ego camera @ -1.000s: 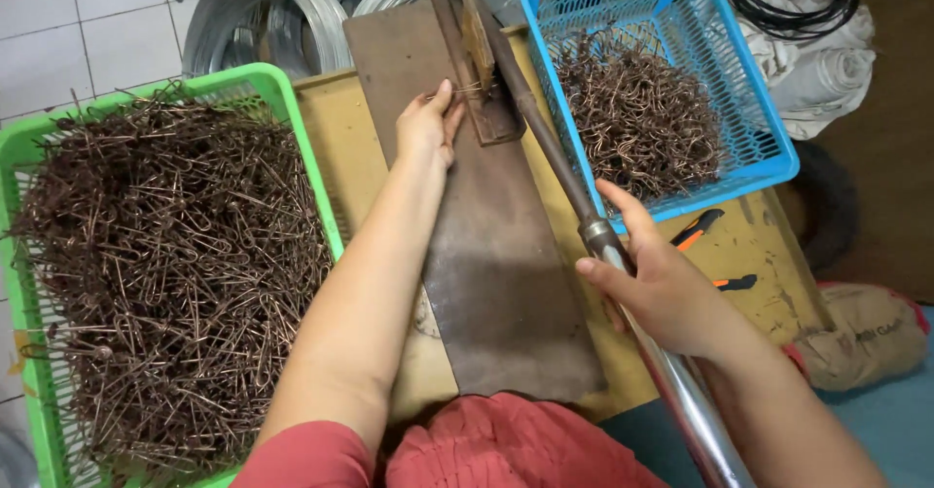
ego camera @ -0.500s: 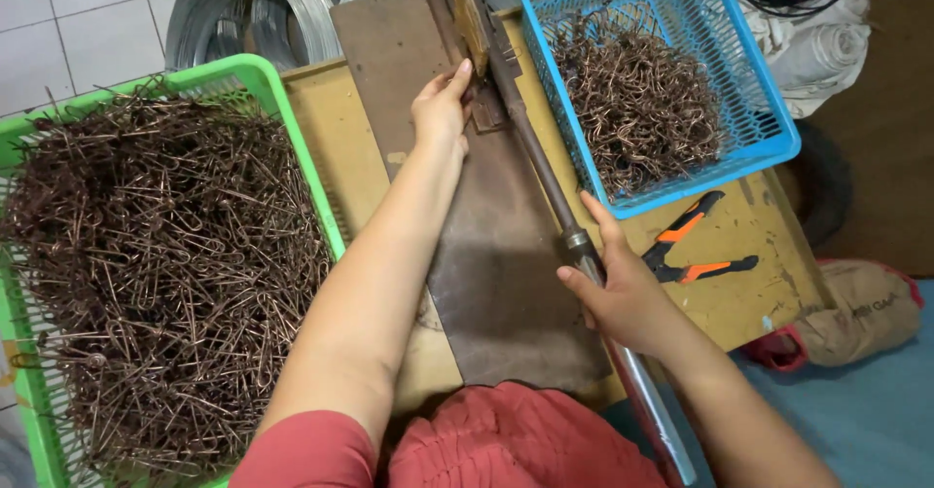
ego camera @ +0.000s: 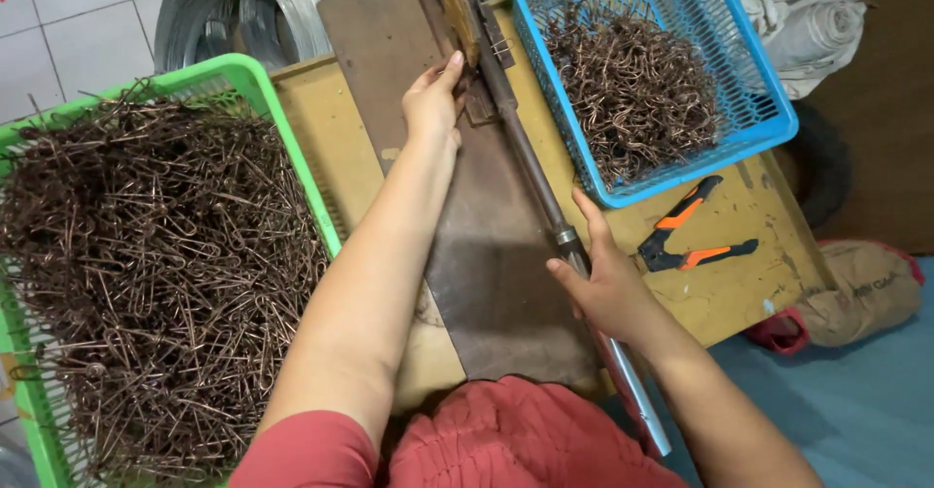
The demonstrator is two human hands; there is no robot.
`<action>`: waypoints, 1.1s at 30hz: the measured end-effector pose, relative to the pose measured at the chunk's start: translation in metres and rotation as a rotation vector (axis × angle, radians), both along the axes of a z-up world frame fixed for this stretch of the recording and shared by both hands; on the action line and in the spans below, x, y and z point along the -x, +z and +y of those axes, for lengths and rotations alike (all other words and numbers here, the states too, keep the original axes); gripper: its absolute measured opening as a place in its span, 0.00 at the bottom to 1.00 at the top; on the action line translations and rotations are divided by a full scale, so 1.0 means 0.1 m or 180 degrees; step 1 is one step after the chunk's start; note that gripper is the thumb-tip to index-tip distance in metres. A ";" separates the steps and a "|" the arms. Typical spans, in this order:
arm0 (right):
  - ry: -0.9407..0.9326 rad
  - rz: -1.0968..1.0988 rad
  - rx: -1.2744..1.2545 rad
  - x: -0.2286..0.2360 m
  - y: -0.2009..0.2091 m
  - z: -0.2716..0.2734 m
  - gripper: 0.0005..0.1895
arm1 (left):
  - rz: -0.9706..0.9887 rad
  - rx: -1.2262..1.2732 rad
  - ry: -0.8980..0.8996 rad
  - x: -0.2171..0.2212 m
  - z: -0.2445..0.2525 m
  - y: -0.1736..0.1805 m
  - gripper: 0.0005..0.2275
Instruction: The person is bending individual metal wires into a U-shape using a manual bending jig and a long metal lever.
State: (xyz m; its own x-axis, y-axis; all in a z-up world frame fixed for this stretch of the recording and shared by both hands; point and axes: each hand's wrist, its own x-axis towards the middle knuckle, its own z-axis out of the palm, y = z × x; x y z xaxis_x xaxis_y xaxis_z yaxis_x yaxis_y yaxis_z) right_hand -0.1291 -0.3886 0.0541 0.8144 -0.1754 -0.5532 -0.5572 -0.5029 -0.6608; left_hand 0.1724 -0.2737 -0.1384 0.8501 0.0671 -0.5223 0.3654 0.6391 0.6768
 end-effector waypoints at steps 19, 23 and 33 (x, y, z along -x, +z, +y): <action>0.0304 -0.0290 0.1183 0.06 0.03 0.09 0.61 | -0.4806 -0.3987 -0.0788 1.13 -0.22 1.27 0.16; 0.0819 -0.0807 0.1728 0.15 -0.18 0.04 0.53 | -0.5261 -0.4364 -0.2472 1.43 -0.50 0.88 0.15; 0.1301 -0.1129 0.1077 0.07 -0.18 -0.07 0.55 | -0.5624 -0.4230 -0.2501 1.34 -0.54 0.80 0.14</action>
